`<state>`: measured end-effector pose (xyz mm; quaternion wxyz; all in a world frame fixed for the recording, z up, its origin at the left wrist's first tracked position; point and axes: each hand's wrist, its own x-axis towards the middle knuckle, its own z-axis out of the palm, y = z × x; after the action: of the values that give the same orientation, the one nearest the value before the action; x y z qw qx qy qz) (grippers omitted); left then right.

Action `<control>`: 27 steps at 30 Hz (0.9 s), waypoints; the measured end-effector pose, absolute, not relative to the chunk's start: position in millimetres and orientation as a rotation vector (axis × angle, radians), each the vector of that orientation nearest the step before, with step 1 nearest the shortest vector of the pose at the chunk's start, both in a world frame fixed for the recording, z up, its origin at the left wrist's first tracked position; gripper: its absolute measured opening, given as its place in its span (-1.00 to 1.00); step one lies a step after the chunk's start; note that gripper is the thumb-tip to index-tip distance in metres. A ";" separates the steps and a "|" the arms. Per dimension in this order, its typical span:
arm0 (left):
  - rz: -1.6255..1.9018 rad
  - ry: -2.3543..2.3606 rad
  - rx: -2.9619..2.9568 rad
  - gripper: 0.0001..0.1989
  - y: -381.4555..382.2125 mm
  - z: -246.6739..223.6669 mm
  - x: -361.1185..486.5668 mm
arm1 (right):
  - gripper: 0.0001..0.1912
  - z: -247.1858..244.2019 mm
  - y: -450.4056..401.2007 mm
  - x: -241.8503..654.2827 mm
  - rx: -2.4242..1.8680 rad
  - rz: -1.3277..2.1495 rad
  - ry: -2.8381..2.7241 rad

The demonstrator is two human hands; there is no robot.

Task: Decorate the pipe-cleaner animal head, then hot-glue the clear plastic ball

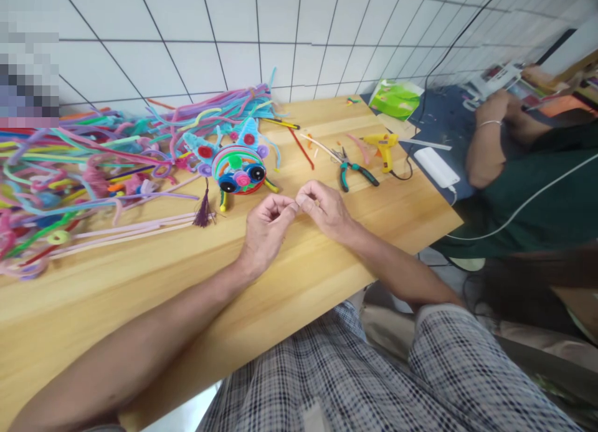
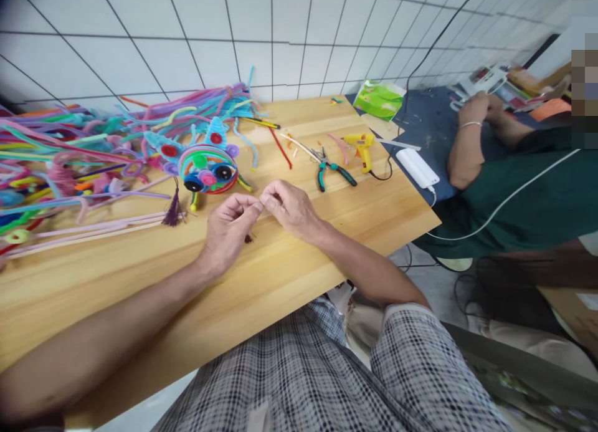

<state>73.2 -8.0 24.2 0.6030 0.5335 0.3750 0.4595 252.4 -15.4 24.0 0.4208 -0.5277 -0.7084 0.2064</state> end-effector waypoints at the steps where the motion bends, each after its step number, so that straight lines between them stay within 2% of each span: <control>1: 1.069 0.871 1.242 -0.79 -8.0 24.0 73.5 | -0.67 23.5 -15.6 251.8 -1.330 0.508 -1.771; 12: 1.056 0.928 1.243 -0.81 -7.1 17.6 72.4 | -0.66 26.4 -10.1 251.3 -1.402 0.651 -1.744; 18: 1.045 1.003 1.160 -0.83 -0.1 7.4 74.8 | -0.77 25.2 9.9 346.8 -1.684 0.618 -1.447; 21: 1.026 1.002 1.139 -0.83 1.6 5.1 76.9 | -0.69 20.7 7.6 415.5 -1.902 0.295 -1.194; 23: 1.014 0.995 1.134 -0.82 2.0 5.0 77.8 | -0.56 16.2 7.1 452.5 -2.091 0.069 -0.963; 27: 1.003 0.975 1.150 -0.82 2.3 5.3 78.1 | -0.35 3.8 22.9 494.2 -2.214 0.068 -0.976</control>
<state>78.1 2.3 5.3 0.6174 0.4994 0.4236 0.4359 494.2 22.9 3.8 0.3529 -0.8559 -0.3772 0.0262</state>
